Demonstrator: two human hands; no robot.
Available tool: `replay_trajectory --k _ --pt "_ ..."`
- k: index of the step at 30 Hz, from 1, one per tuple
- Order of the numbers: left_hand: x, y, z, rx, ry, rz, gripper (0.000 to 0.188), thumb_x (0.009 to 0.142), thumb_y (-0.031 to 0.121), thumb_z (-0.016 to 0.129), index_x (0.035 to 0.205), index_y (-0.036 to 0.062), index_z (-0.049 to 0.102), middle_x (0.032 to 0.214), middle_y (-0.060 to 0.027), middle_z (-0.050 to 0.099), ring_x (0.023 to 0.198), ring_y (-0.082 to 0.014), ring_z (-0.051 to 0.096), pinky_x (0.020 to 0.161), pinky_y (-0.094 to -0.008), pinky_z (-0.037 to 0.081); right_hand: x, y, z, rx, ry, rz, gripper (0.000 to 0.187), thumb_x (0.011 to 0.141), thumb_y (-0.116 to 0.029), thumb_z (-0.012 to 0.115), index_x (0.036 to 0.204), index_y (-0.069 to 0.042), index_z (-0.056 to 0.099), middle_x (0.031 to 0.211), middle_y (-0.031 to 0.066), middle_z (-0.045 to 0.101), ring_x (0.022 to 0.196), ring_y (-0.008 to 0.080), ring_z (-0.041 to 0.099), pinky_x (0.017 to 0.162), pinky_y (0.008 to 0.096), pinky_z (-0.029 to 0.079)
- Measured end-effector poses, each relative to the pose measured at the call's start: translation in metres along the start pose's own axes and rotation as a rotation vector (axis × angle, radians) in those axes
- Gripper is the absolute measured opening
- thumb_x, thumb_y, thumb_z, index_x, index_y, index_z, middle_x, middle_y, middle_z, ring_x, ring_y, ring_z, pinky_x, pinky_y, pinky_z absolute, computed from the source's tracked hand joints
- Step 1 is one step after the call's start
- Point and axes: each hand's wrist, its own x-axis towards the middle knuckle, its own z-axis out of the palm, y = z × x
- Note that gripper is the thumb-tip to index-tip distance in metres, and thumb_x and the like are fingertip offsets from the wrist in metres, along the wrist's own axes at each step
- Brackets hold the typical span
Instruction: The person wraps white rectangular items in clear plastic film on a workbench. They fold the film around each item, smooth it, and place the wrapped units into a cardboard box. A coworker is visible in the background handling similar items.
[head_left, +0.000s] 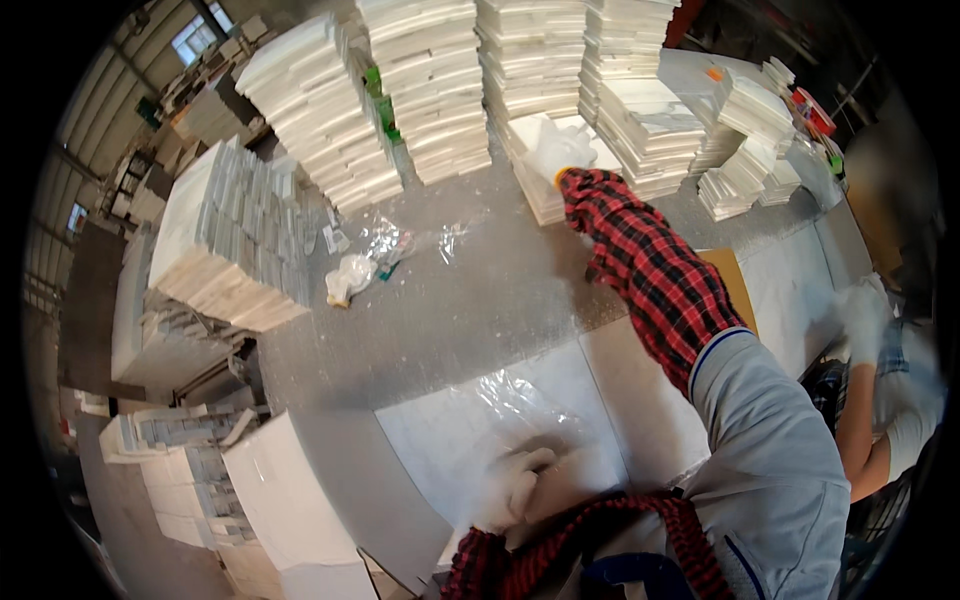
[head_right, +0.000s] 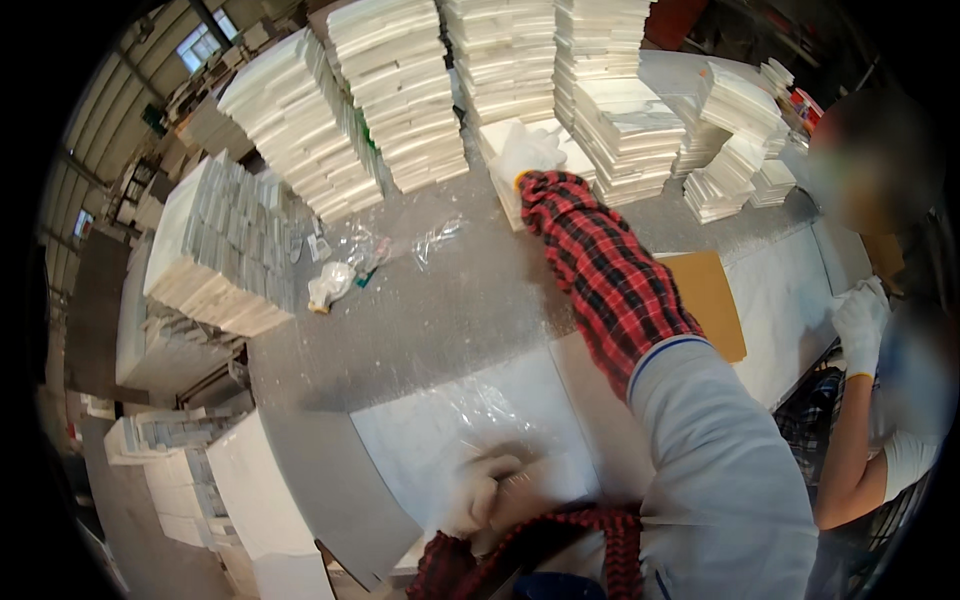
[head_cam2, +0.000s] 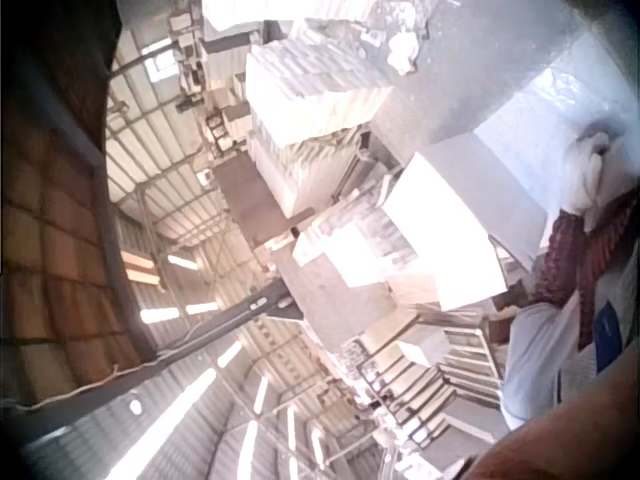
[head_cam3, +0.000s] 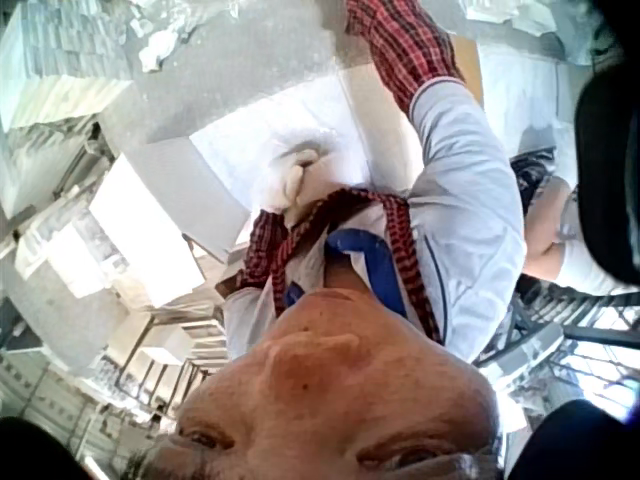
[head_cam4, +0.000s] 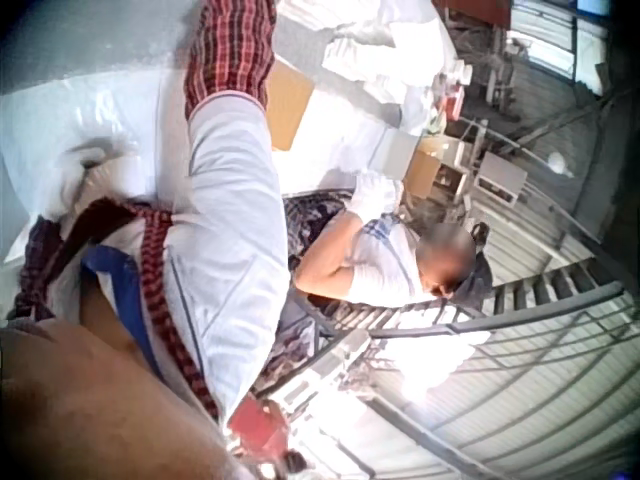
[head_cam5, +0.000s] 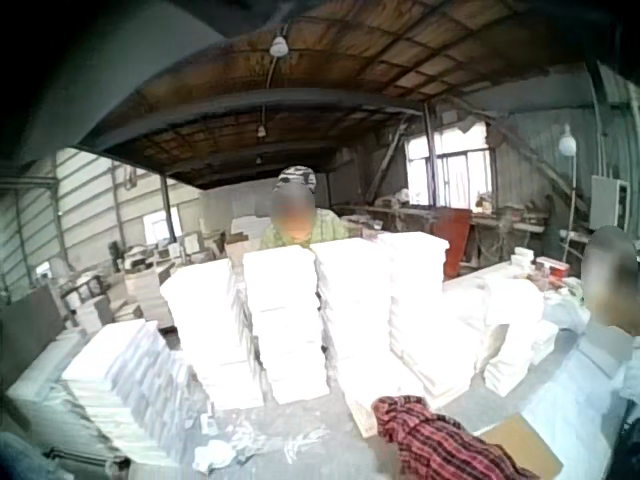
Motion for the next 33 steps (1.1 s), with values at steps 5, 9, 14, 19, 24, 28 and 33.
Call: replay_trajectory --k 5,9,14,19,24,28,33 --pt "-0.004 -0.025 0.018 0.221 -0.126 -0.158 0.039 0.101 0.022 0.064 0.136 0.0051 0.069 0.135 -0.0146 0.070 0.131 -0.0261 0.063 0.116 -0.0357 0.046 -0.021 0.058 -0.025 0.279 0.086 -0.298 0.082 0.088 -0.057 0.075 0.151 -0.009 0.056 0.133 0.0203 0.071 0.125 0.0310 0.067 0.101 0.0448 0.054" --pt "-0.018 -0.032 0.015 -0.131 0.000 -0.383 0.042 0.108 0.028 0.048 0.132 0.0011 0.069 0.131 -0.0192 0.072 0.124 -0.0313 0.067 0.110 -0.0406 0.049 -0.176 0.103 -0.075 0.746 -0.356 -0.545 0.083 0.087 -0.047 0.081 0.155 -0.010 0.052 0.134 0.0203 0.067 0.128 0.0353 0.062 0.110 0.0436 0.048" --pt "-0.017 -0.016 0.003 -0.033 -0.067 -0.159 0.052 0.111 0.034 0.044 0.141 -0.0043 0.060 0.136 -0.0223 0.069 0.125 -0.0307 0.066 0.109 -0.0389 0.049 -0.361 0.164 -0.097 0.453 -0.371 -1.166 0.077 0.079 -0.027 0.086 0.149 -0.008 0.058 0.138 0.0170 0.060 0.126 0.0354 0.060 0.110 0.0482 0.046" --pt "-0.012 -0.019 0.006 -0.709 -0.069 -0.474 0.090 0.111 0.066 0.013 0.155 -0.0046 0.046 0.151 -0.0218 0.058 0.141 -0.0279 0.054 0.121 -0.0392 0.040 -0.437 0.166 -0.063 0.442 -0.542 -1.154 0.050 0.077 -0.022 0.078 0.124 -0.013 0.066 0.119 0.0159 0.063 0.112 0.0407 0.062 0.095 0.0503 0.051" --pt "-0.013 -0.024 0.006 -0.722 -0.089 -0.443 0.089 0.111 0.066 0.017 0.156 -0.0058 0.044 0.153 -0.0228 0.056 0.142 -0.0291 0.053 0.122 -0.0405 0.039 -0.442 0.159 -0.037 0.370 -0.320 -1.303 0.044 0.079 -0.023 0.075 0.122 -0.017 0.066 0.119 0.0154 0.061 0.112 0.0389 0.061 0.095 0.0503 0.050" --pt "-0.012 -0.019 0.007 -0.842 -0.044 -0.515 0.081 0.112 0.062 0.027 0.157 -0.0045 0.042 0.154 -0.0226 0.054 0.142 -0.0293 0.053 0.121 -0.0410 0.041 -0.436 0.157 -0.028 0.294 -0.369 -1.330 0.065 0.076 -0.032 0.080 0.135 -0.015 0.061 0.133 0.0186 0.055 0.123 0.0406 0.055 0.104 0.0518 0.046" --pt "-0.027 0.021 -0.003 -0.309 -0.013 -0.220 0.082 0.090 0.043 0.074 0.156 0.0023 0.048 0.147 -0.0179 0.062 0.136 -0.0299 0.059 0.113 -0.0392 0.047 -0.431 0.159 -0.047 0.236 -0.461 -1.270 0.080 0.069 -0.032 0.087 0.141 -0.015 0.058 0.140 0.0172 0.053 0.130 0.0406 0.053 0.110 0.0514 0.044"
